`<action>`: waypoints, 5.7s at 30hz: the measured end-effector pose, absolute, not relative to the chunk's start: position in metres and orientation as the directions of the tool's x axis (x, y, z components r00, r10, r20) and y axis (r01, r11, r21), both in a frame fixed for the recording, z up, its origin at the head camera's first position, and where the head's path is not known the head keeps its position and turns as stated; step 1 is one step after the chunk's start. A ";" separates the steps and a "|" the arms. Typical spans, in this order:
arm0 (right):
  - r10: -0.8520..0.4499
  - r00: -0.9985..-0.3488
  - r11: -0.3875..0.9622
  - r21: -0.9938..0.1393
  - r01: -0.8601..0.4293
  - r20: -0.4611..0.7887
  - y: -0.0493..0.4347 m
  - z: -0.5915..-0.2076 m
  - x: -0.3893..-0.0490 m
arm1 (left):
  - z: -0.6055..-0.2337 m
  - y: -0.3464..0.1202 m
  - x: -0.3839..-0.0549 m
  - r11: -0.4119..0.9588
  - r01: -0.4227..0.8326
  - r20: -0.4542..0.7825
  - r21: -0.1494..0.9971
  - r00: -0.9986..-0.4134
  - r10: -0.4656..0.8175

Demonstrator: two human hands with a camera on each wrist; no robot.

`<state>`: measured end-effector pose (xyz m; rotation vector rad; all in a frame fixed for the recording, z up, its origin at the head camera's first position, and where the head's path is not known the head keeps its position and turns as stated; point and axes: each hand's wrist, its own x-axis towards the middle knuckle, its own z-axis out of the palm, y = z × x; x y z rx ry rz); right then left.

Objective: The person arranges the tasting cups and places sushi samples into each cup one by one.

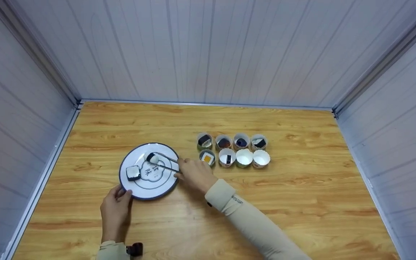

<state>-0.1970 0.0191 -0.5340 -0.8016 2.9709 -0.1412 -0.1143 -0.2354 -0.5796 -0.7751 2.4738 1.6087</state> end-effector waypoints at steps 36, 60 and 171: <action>-0.516 -0.854 0.840 -0.158 -0.519 0.059 0.074 -0.512 -0.173 | -0.582 -0.234 -0.117 0.309 -0.475 -0.354 0.824 -0.857 -0.375; -0.355 -0.908 0.894 -0.203 -0.399 0.221 0.218 -0.491 -0.124 | -0.579 -0.234 -0.118 0.334 -0.471 -0.348 0.817 -0.864 -0.365; -0.615 -0.779 0.787 -0.158 -0.596 -0.125 -0.021 -0.543 -0.190 | -0.578 -0.235 -0.117 0.333 -0.474 -0.356 0.815 -0.863 -0.358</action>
